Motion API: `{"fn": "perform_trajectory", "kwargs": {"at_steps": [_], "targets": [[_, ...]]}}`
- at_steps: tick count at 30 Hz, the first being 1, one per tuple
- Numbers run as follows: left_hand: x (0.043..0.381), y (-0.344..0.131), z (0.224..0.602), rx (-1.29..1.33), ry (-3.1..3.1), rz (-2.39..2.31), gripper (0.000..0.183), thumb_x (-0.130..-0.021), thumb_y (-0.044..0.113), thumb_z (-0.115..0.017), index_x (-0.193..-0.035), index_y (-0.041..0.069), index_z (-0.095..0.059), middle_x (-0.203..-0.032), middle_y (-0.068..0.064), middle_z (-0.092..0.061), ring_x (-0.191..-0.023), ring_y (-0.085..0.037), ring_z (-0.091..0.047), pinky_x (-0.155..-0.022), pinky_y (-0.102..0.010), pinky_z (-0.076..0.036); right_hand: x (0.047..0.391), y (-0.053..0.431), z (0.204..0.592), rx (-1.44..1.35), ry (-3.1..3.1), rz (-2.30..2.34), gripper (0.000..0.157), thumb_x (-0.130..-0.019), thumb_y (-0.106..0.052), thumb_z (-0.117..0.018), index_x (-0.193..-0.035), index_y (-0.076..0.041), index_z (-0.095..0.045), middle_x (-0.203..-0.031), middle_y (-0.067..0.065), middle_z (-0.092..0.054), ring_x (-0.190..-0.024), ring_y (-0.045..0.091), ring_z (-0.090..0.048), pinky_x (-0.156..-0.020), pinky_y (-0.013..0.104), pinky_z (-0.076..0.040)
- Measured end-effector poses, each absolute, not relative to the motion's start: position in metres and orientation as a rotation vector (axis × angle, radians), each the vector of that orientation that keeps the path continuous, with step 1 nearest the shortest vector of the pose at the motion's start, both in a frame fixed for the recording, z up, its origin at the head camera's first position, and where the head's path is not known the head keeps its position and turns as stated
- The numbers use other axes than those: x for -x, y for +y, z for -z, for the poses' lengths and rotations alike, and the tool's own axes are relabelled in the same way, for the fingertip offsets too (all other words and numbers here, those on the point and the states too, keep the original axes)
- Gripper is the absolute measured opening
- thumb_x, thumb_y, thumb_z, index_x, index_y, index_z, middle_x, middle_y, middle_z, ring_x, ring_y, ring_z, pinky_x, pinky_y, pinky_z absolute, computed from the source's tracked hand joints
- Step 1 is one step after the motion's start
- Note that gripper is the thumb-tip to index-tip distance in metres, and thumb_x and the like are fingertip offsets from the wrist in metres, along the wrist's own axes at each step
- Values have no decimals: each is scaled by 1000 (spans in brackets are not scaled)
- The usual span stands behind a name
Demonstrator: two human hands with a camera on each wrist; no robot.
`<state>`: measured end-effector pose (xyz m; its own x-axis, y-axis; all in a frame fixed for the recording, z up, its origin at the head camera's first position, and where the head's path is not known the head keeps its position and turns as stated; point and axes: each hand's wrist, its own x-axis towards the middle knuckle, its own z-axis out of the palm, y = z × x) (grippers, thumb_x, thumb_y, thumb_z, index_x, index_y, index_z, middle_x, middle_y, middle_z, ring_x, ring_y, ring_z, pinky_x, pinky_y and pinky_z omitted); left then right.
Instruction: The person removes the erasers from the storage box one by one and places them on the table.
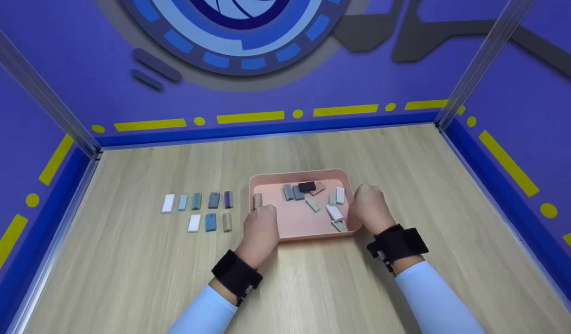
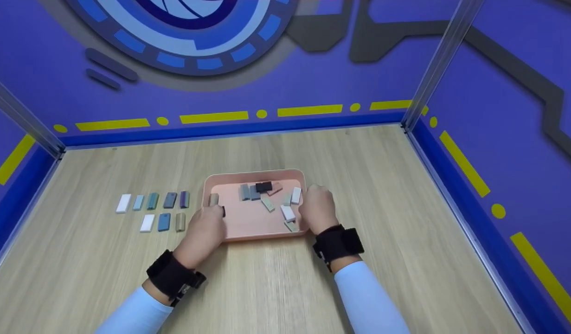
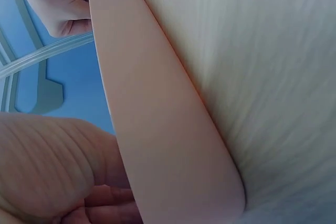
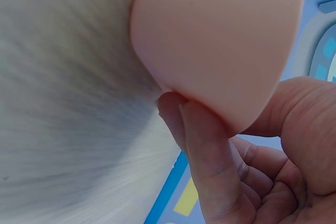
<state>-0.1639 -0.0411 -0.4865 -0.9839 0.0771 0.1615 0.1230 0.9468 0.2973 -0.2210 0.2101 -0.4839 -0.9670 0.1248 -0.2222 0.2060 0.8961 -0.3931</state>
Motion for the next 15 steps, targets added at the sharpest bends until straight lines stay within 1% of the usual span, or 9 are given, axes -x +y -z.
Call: {"fn": "perform_trajectory", "kwargs": {"at_steps": [4, 6, 8, 11, 12, 15], "targets": [[164, -45, 487, 215, -2962, 571, 20, -80, -9, -51, -70, 6, -58, -68, -10, -63, -63, -25, -62, -54, -38, -48, 222, 210, 483, -263, 2856, 640, 13, -64, 1, -69, -73, -6, -62, -75, 7, -51, -63, 20, -47, -47, 29, -37], [165, -47, 487, 245, -2962, 641, 18, -80, -9, -51, -74, 5, -61, -71, -8, -64, -67, -24, -63, -58, -36, -49, 222, 210, 483, -265, 2853, 628, 15, -63, 0, -71, -73, -6, -62, -75, 7, -52, -64, 20, -47, -47, 29, -37], [167, -48, 484, 248, -2959, 733, 17, -80, -7, -52, -82, 3, -65, -78, -8, -66, -74, -23, -64, -64, -36, -51, 223, 209, 483, -256, 2850, 620, 16, -62, 0, -72, -73, -6, -62, -75, 7, -51, -64, 20, -47, -47, 28, -37], [170, -51, 474, 171, -2961, 865, 22, -83, -3, -54, -97, 5, -68, -93, -7, -68, -87, -21, -64, -75, -35, -52, 223, 209, 483, -255, 2841, 605, 22, -59, -1, -75, -76, -6, -62, -77, 7, -52, -65, 21, -48, -47, 28, -37], [170, -53, 469, 127, -2957, 892, 22, -84, -2, -56, -100, 7, -68, -96, -7, -68, -90, -21, -64, -77, -36, -52, 223, 209, 483, -255, 2841, 603, 24, -57, -1, -76, -77, -5, -62, -77, 8, -52, -66, 21, -48, -46, 28, -38], [173, -64, 456, -16, -2940, 948, 24, -85, 3, -60, -106, 11, -67, -102, -6, -67, -95, -18, -63, -79, -35, -52, 223, 210, 483, -254, 2852, 592, 29, -54, -2, -78, -79, -4, -62, -79, 9, -53, -66, 21, -47, -46, 29, -38]]}}
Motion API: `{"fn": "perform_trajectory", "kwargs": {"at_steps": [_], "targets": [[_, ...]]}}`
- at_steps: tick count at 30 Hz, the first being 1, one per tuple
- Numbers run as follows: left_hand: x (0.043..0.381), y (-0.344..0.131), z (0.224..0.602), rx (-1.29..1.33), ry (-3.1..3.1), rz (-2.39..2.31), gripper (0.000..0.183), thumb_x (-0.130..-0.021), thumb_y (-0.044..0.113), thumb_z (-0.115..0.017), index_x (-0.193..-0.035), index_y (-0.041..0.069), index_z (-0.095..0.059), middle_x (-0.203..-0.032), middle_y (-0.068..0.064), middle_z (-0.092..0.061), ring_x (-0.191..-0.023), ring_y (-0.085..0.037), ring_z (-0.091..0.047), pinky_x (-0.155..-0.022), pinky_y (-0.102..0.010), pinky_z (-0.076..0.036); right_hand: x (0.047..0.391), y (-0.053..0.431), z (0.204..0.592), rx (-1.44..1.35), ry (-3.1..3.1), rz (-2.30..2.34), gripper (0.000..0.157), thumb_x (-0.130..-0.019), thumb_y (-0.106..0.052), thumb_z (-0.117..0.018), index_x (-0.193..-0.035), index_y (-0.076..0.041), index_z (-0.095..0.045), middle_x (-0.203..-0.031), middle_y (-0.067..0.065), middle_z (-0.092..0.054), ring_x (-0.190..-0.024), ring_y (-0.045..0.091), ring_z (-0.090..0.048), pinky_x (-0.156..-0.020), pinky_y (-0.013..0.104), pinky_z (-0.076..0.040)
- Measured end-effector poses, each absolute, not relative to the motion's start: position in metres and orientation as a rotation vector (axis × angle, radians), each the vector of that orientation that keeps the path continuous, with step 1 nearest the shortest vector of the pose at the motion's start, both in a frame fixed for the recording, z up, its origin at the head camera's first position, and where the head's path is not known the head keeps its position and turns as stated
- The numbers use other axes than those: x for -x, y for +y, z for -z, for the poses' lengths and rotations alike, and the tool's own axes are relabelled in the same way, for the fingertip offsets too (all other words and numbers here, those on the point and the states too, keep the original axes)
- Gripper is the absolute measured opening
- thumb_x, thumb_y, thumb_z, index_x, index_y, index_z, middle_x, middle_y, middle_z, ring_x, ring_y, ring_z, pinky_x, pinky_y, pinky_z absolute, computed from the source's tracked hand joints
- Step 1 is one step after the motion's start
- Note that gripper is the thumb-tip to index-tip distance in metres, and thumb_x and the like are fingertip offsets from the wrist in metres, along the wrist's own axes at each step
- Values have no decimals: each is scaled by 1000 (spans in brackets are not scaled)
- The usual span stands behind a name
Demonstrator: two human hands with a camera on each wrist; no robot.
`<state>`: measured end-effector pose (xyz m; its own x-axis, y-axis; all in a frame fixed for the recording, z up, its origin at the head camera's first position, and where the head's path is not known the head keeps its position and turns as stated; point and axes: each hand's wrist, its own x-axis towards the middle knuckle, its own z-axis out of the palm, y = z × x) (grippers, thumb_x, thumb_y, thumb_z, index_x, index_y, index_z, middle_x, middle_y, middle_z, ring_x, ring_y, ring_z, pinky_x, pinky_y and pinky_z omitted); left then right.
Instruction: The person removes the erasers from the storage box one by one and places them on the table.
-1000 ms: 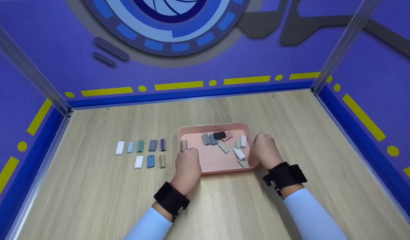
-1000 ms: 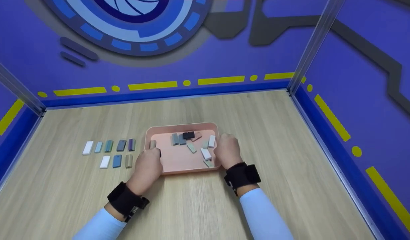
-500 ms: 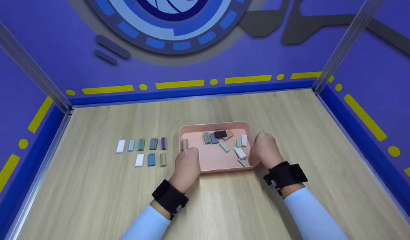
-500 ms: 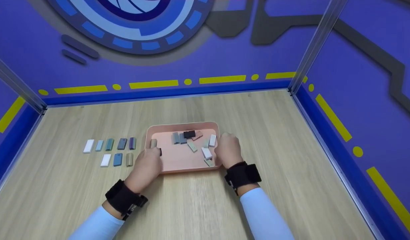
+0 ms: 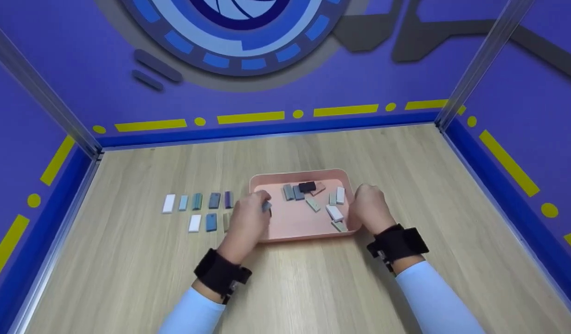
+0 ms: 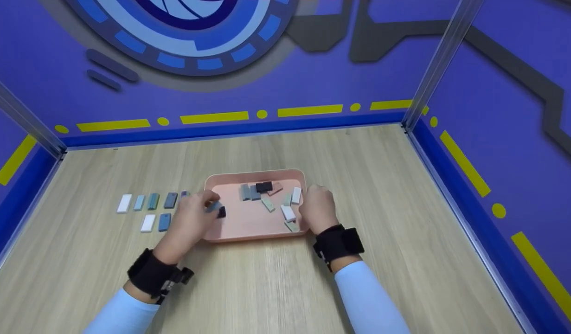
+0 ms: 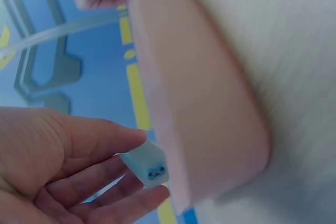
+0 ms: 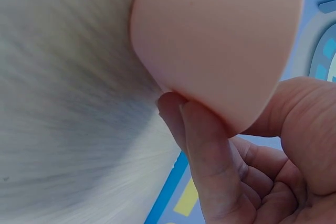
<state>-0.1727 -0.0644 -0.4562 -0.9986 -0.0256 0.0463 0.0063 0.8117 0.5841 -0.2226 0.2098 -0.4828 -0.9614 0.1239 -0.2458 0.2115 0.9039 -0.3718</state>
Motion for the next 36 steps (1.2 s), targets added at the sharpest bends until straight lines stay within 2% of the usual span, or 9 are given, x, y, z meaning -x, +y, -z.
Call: {"fn": "perform_trajectory", "kwargs": {"at_steps": [6, 12, 18, 23, 29, 36], "targets": [[176, -110, 441, -174, -2828, 966, 28, -85, 8, -61, -113, 11, -63, -109, -9, -66, -99, -20, -63, -78, -36, -52, 221, 210, 484, -232, 2875, 620, 23, -58, -1, -74, -77, -4, -61, -77, 9, -52, -65, 22, -47, -46, 29, -37], [173, -165, 443, -319, -2737, 982, 31, -84, 7, -60, -114, 2, -62, -110, -18, -66, -97, -29, -64, -77, -40, -52, 221, 213, 485, -187, 2912, 652, 14, -58, -2, -72, -65, -7, -61, -70, 6, -50, -61, 20, -44, -44, 29, -36], [170, -203, 461, -501, -2723, 892, 27, -83, 4, -60, -108, -4, -64, -105, -23, -66, -96, -34, -65, -77, -43, -53, 222, 212, 485, -236, 2860, 670, 20, -57, -1, -74, -71, -6, -61, -73, 7, -49, -62, 21, -46, -45, 29, -37], [167, -217, 475, -568, -2739, 833, 22, -78, -1, -59, -98, -6, -67, -99, -25, -67, -91, -34, -65, -74, -44, -52, 223, 212, 484, -249, 2850, 662, 25, -55, -1, -76, -76, -5, -61, -77, 8, -51, -65, 22, -47, -46, 29, -38], [167, -223, 485, -607, -2775, 850, 18, -78, -3, -59, -94, -6, -67, -95, -25, -67, -85, -31, -66, -69, -43, -53, 223, 213, 485, -239, 2854, 652, 32, -50, -2, -80, -77, -5, -62, -79, 9, -54, -67, 22, -47, -48, 28, -40], [167, -226, 491, -603, -2815, 872, 19, -81, -2, -55, -96, -6, -65, -98, -26, -66, -86, -33, -65, -66, -40, -53, 222, 212, 484, -229, 2878, 634, 25, -54, -2, -76, -74, -5, -62, -77, 9, -53, -65, 22, -47, -46, 28, -39]]}}
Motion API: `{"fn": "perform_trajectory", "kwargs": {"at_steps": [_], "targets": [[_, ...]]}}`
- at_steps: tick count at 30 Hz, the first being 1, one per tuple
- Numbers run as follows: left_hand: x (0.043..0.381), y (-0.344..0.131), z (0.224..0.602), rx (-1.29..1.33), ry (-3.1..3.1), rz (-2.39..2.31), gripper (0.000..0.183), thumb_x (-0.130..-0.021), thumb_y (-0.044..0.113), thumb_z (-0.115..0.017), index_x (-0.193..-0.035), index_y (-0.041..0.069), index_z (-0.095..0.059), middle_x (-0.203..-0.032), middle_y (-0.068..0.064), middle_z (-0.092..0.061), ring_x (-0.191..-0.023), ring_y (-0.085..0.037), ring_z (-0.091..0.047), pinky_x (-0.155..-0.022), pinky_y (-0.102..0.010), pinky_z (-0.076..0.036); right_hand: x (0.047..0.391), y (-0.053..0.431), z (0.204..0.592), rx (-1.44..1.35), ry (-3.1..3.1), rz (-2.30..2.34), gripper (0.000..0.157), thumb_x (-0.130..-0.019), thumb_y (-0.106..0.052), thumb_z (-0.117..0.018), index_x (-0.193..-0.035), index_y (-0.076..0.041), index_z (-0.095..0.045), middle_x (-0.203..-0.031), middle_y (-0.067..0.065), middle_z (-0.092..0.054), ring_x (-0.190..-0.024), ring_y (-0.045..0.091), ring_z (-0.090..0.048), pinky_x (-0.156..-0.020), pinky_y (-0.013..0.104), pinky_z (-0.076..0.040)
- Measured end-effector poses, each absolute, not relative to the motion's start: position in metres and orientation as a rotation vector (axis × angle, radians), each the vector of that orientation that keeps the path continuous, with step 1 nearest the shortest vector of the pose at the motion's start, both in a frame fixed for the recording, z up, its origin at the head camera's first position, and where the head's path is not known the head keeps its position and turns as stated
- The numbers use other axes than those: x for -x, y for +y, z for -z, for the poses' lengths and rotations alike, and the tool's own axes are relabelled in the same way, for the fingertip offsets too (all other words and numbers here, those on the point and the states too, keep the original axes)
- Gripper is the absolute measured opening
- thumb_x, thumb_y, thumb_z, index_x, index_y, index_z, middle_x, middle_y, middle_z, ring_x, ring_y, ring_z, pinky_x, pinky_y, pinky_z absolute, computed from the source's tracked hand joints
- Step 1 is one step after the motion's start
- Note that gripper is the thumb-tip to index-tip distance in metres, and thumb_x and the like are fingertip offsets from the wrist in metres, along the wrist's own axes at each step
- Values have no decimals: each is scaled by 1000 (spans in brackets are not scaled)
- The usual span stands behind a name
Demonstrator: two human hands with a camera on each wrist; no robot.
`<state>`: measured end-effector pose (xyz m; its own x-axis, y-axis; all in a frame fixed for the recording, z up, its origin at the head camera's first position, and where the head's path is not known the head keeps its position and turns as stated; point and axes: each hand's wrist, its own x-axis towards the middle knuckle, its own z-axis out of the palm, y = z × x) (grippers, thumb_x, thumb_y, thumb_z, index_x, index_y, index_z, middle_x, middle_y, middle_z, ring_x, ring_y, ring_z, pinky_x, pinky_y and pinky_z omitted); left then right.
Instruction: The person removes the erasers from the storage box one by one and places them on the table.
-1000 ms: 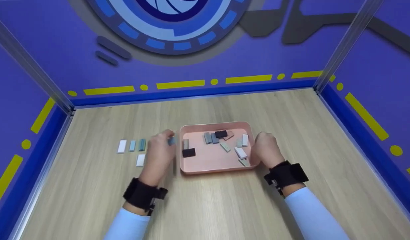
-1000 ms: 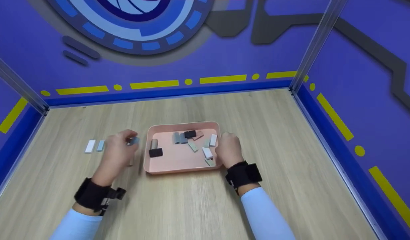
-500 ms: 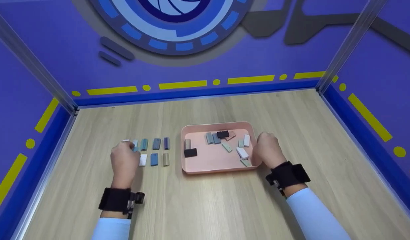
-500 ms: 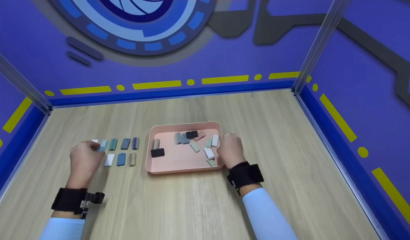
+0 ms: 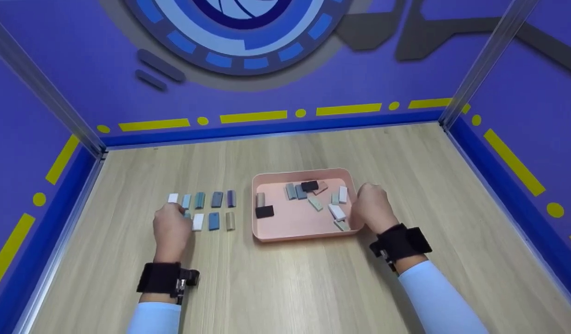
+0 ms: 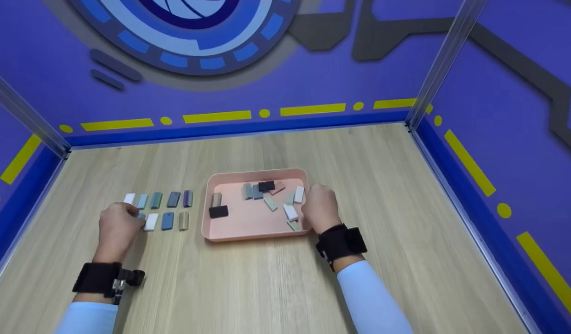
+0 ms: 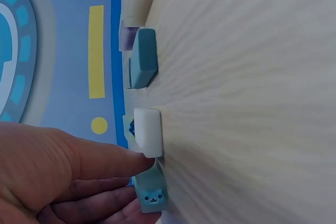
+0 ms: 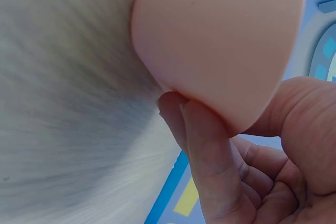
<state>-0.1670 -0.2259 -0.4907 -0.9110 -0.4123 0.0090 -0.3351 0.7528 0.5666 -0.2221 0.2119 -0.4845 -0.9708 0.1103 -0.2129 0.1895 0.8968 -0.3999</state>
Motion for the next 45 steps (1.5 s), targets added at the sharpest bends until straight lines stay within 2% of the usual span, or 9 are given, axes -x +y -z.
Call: {"fn": "perform_trajectory", "kwargs": {"at_steps": [8, 11, 14, 19, 23, 27, 30, 36, 45], "targets": [[170, -210, 480, -468, -2755, 730, 28, -81, 3, -56, -106, -6, -64, -100, -26, -66, -86, -37, -65, -65, -45, -51, 224, 210, 483, -234, 2908, 594, 21, -57, -2, -76, -73, -4, -63, -74, 7, -52, -64, 20, -47, -46, 29, -37], [173, -189, 471, -304, -2728, 702, 40, -79, 7, -63, -117, -4, -59, -115, -25, -61, -106, -40, -56, -82, -49, -48, 224, 211, 483, -233, 2911, 585, 26, -55, -3, -78, -76, -4, -62, -75, 8, -52, -65, 21, -47, -46, 29, -37], [176, -162, 464, -124, -2785, 649, 56, -78, 14, -69, -129, 0, -50, -132, -23, -49, -125, -42, -40, -101, -53, -36, 223, 211, 483, -230, 2900, 585, 30, -53, -4, -79, -77, -4, -62, -77, 9, -52, -65, 22, -47, -46, 29, -38], [180, -114, 465, 104, -2937, 499, 72, -75, 20, -74, -138, 10, -41, -143, -17, -39, -135, -37, -28, -110, -53, -23, 223, 211, 485, -218, 2901, 569, 30, -52, -5, -79, -77, -3, -62, -78, 9, -52, -65, 22, -46, -47, 29, -37], [182, -86, 476, 249, -2983, 327, 66, -72, 16, -75, -132, 13, -48, -137, -13, -45, -129, -34, -38, -105, -51, -33, 222, 211, 488, -232, 2894, 555, 30, -53, -5, -79, -77, -3, -61, -78, 9, -52, -66, 22, -46, -48, 29, -38], [182, -70, 489, 371, -2946, 186, 34, -78, 7, -66, -112, 10, -61, -112, -11, -59, -106, -28, -52, -85, -45, -47, 220, 211, 491, -238, 2874, 546, 31, -52, -5, -79, -77, -3, -61, -78, 10, -52, -67, 22, -47, -48, 29, -38], [184, -63, 495, 432, -2906, 114, 18, -83, 1, -57, -98, 7, -65, -93, -10, -61, -90, -26, -53, -71, -41, -47, 221, 211, 490, -232, 2881, 528, 29, -52, -5, -79, -75, -4, -61, -77, 10, -51, -67, 22, -46, -47, 29, -37], [186, -57, 501, 485, -2869, 28, 17, -83, -2, -53, -87, 5, -67, -84, -11, -62, -83, -26, -56, -65, -38, -47, 220, 212, 491, -182, 2926, 557, 10, -61, -4, -69, -63, -7, -59, -69, 7, -47, -61, 20, -42, -43, 29, -33], [191, -57, 500, 466, -2840, 22, 17, -82, -2, -54, -83, 7, -68, -77, -9, -64, -76, -25, -59, -63, -37, -49, 222, 211, 487, -204, 2910, 606, 8, -66, -2, -65, -67, -6, -59, -72, 8, -49, -63, 21, -44, -45, 29, -35]]}}
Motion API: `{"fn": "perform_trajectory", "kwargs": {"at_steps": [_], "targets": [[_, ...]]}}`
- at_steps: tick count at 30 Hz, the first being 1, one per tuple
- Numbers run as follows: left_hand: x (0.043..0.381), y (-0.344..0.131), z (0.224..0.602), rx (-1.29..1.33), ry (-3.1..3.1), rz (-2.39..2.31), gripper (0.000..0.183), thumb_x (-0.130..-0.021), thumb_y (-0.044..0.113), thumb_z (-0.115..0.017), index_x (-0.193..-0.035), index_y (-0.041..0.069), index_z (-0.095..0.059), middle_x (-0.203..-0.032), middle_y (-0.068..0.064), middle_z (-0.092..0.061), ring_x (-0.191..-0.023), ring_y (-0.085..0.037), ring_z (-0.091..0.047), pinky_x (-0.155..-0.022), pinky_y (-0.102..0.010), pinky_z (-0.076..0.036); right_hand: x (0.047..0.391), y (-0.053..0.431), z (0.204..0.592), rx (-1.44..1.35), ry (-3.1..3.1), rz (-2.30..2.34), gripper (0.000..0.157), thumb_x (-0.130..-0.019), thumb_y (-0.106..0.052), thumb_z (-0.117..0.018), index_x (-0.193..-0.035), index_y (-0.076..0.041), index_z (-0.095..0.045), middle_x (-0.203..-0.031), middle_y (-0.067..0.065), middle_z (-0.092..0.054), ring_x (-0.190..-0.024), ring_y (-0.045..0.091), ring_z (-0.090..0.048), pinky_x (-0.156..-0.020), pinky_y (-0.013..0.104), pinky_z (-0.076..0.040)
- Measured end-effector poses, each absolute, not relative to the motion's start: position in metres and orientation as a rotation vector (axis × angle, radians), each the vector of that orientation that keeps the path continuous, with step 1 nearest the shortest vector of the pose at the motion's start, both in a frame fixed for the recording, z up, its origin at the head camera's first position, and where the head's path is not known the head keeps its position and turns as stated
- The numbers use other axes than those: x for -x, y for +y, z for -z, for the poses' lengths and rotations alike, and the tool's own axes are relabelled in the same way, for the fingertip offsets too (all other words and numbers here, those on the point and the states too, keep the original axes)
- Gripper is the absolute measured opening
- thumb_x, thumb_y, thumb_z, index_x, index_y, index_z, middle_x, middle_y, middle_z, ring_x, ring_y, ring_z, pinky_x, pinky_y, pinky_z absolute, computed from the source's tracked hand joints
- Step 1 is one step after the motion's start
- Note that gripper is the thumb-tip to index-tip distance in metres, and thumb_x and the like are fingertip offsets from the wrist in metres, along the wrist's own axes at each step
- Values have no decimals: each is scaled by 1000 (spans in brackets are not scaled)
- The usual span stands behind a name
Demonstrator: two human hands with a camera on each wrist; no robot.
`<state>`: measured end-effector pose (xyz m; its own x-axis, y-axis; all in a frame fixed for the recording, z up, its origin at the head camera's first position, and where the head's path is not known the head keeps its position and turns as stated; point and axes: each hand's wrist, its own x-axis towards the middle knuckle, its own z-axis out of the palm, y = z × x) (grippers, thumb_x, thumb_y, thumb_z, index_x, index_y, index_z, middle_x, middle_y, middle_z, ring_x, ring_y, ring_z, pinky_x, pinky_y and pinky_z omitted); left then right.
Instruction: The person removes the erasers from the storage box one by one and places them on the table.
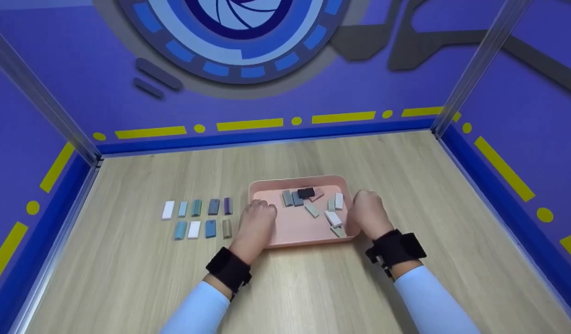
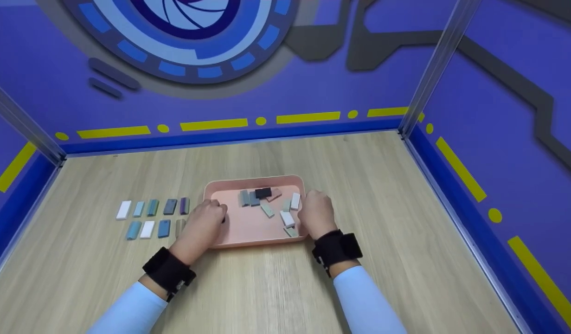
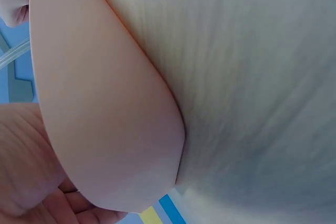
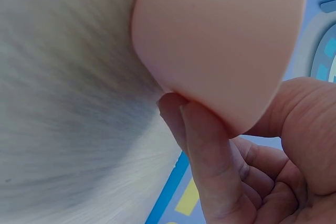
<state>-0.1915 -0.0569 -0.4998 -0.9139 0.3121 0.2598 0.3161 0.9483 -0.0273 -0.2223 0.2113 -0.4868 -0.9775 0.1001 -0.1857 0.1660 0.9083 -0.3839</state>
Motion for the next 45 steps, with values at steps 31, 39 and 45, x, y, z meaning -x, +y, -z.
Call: {"fn": "perform_trajectory", "kwargs": {"at_steps": [31, 39, 45], "targets": [[177, -182, 441, 119, -2493, 618, 35, -77, 3, -69, -110, -1, -61, -105, -19, -64, -100, -33, -61, -85, -41, -51, 221, 209, 484, -229, 2883, 560, 29, -57, -5, -76, -81, -3, -60, -79, 11, -52, -63, 22, -48, -43, 30, -37], [169, -230, 454, -371, -2536, 807, 33, -80, 14, -65, -110, -1, -63, -102, -20, -66, -96, -35, -63, -82, -46, -50, 222, 209, 485, -215, 2894, 520, 35, -52, -5, -79, -81, -3, -60, -78, 10, -51, -63, 22, -47, -43, 30, -36], [164, -253, 472, -619, -2605, 906, 37, -78, 16, -65, -109, -5, -63, -102, -24, -66, -93, -36, -64, -79, -46, -51, 222, 209, 484, -200, 2909, 512, 31, -56, -8, -78, -81, -3, -60, -77, 9, -51, -64, 21, -47, -44, 29, -36]]}}
